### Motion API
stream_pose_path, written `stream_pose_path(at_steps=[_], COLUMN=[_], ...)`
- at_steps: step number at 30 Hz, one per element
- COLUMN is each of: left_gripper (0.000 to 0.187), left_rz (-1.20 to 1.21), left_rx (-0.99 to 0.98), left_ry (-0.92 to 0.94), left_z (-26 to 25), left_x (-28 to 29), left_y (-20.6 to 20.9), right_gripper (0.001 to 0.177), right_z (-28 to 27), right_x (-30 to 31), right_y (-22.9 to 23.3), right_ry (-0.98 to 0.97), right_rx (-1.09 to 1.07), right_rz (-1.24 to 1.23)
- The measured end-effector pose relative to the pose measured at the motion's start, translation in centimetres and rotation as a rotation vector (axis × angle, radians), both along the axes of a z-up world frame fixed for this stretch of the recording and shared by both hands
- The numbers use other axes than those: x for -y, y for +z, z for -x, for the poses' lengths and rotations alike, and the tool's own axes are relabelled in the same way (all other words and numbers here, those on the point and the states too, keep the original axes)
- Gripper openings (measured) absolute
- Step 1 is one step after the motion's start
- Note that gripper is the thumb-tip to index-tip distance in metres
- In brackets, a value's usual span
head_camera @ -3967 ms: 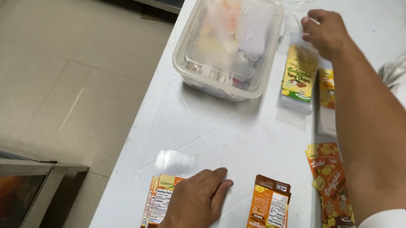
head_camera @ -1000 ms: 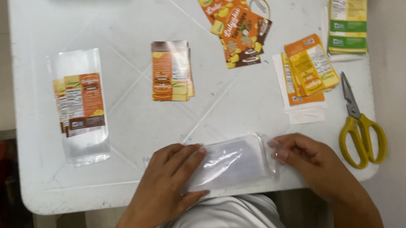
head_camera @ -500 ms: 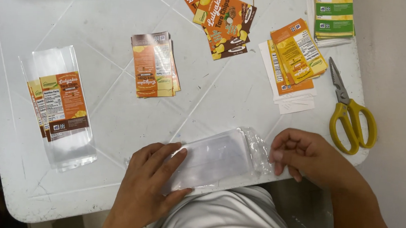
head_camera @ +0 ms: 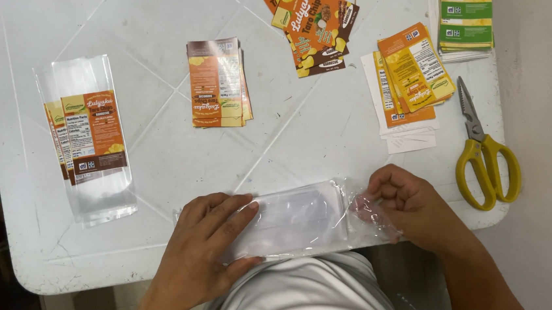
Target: A person sorts through product labels and applies them to clear plastic bags on a work table.
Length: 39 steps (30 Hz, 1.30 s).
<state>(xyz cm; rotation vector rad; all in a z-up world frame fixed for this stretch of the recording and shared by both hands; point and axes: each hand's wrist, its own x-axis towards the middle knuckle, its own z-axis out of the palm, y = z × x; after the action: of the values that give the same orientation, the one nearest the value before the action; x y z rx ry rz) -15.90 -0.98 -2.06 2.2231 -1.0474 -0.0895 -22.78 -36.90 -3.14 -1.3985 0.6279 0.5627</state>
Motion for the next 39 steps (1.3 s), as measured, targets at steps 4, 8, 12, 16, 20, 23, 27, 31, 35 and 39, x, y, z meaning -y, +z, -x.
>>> stream_pose_path(at_steps=[4, 8, 12, 16, 20, 23, 27, 31, 35, 39], left_gripper=[0.066, 0.066, 0.066, 0.066, 0.062, 0.063, 0.058, 0.059, 0.058, 0.063], left_rz=[-0.012, -0.007, 0.003, 0.004, 0.009, 0.03, 0.038, 0.024, 0.003, 0.002], left_rx=[0.003, 0.001, -0.006, 0.022, 0.046, 0.053, 0.049, 0.014, 0.005, -0.032], left_ry=[0.002, -0.009, 0.003, 0.038, 0.051, 0.063, 0.06, 0.036, 0.033, 0.042], left_z=[0.0, 0.1, 0.2, 0.5, 0.6, 0.5, 0.5, 0.5, 0.7, 0.6], left_x=[0.0, 0.0, 0.2, 0.3, 0.4, 0.5, 0.5, 0.2, -0.1, 0.3], left_y=[0.0, 0.0, 0.2, -0.2, -0.2, -0.1, -0.1, 0.1, 0.0, 0.2], right_gripper=[0.016, 0.024, 0.032, 0.015, 0.012, 0.017, 0.03, 0.024, 0.038, 0.021], right_z=[0.8, -0.8, -0.7, -0.1, 0.6, 0.8, 0.3, -0.1, 2.4, 3.6], right_x=[-0.1, -2.6, -4.5, -6.5, -6.8, -6.3, -5.5, -2.4, 2.6, 4.6], right_y=[-1.9, 0.6, 0.8, 1.8, 2.0, 1.1, 0.7, 0.1, 0.1, -0.2], right_ry=[0.247, 0.084, 0.199, 0.171, 0.094, -0.172, 0.018, 0.126, 0.048, -0.318], right_rx=[0.23, -0.181, 0.294, 0.482, 0.384, 0.006, 0.011, -0.02, 0.1, 0.189], right_rz=[0.039, 0.218, 0.577, 0.687, 0.655, 0.4, 0.278, 0.375, 0.48, 0.375])
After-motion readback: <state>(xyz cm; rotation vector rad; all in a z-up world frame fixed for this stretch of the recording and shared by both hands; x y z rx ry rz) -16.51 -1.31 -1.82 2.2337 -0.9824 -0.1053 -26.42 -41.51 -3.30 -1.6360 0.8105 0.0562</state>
